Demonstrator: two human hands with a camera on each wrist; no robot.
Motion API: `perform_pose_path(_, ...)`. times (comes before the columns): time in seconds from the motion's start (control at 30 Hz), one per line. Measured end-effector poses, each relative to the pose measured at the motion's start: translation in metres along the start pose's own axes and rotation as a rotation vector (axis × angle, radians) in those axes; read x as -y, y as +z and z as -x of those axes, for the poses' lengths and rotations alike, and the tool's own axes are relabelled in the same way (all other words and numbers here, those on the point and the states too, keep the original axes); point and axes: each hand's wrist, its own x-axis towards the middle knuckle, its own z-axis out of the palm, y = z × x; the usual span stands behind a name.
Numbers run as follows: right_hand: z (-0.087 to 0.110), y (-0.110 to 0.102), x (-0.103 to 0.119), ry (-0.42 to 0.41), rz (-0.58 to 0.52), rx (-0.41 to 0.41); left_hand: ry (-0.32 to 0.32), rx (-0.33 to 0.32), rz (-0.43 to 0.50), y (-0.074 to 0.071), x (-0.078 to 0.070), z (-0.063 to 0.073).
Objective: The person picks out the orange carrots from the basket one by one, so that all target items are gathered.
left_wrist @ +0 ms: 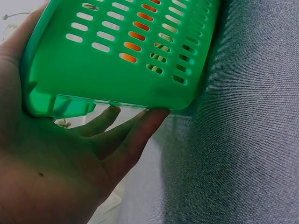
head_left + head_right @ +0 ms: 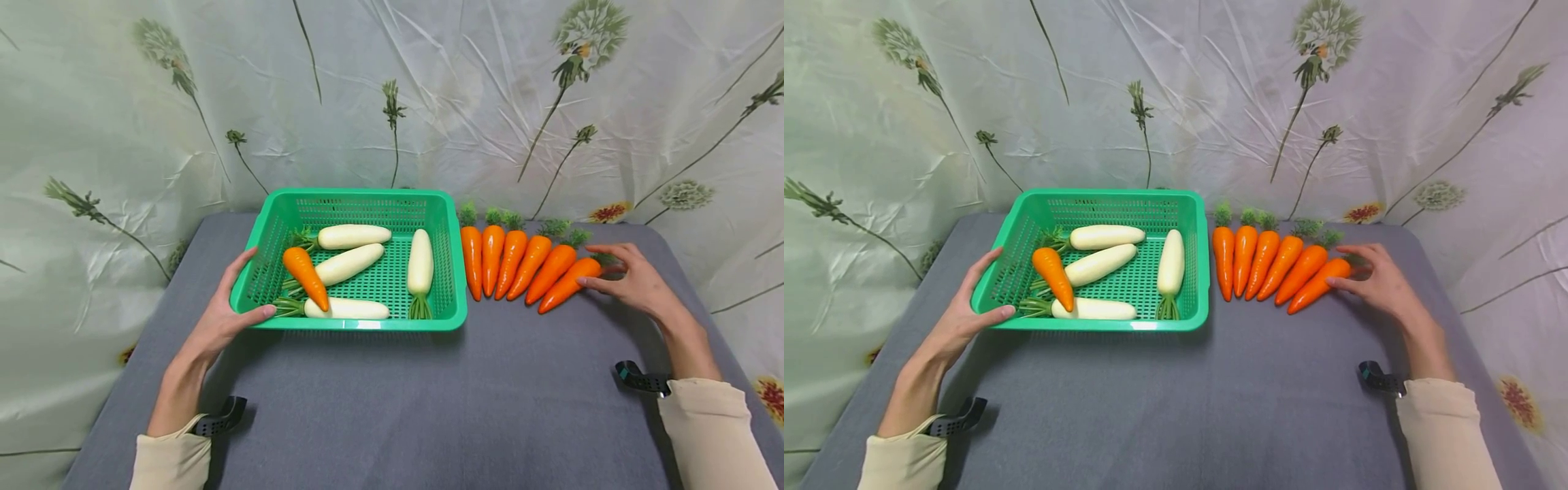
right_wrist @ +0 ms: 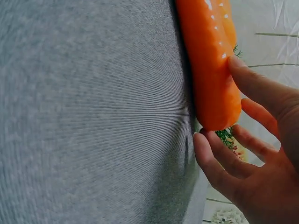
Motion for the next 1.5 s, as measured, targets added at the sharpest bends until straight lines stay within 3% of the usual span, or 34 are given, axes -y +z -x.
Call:
perform_pose_path(0.37,0.002,-0.003,0.005,0.045,0.005,-0.08,-0.014,0.001,-0.014,0.0,0.0,0.0)
perform_pose_path(0.63,0.001,-0.008,0.017,0.029,-0.028,-0.127,-0.016,0.005,-0.019,-0.001,0.0,0.001)
perform_pose_path(0.97,-0.002,-0.009,0.052,0.075,-0.024,-0.057,-0.009,0.006,0.0,0.0,-0.001,0.001)
perform_pose_path(1.27,-0.011,0.002,0.085,0.03,-0.078,-0.048,0.0,0.005,0.005,0.001,0.0,0.001)
perform_pose_path(1.5,-0.021,0.012,0.114,-0.063,-0.15,-0.017,0.017,0.001,0.014,0.0,0.001,0.0)
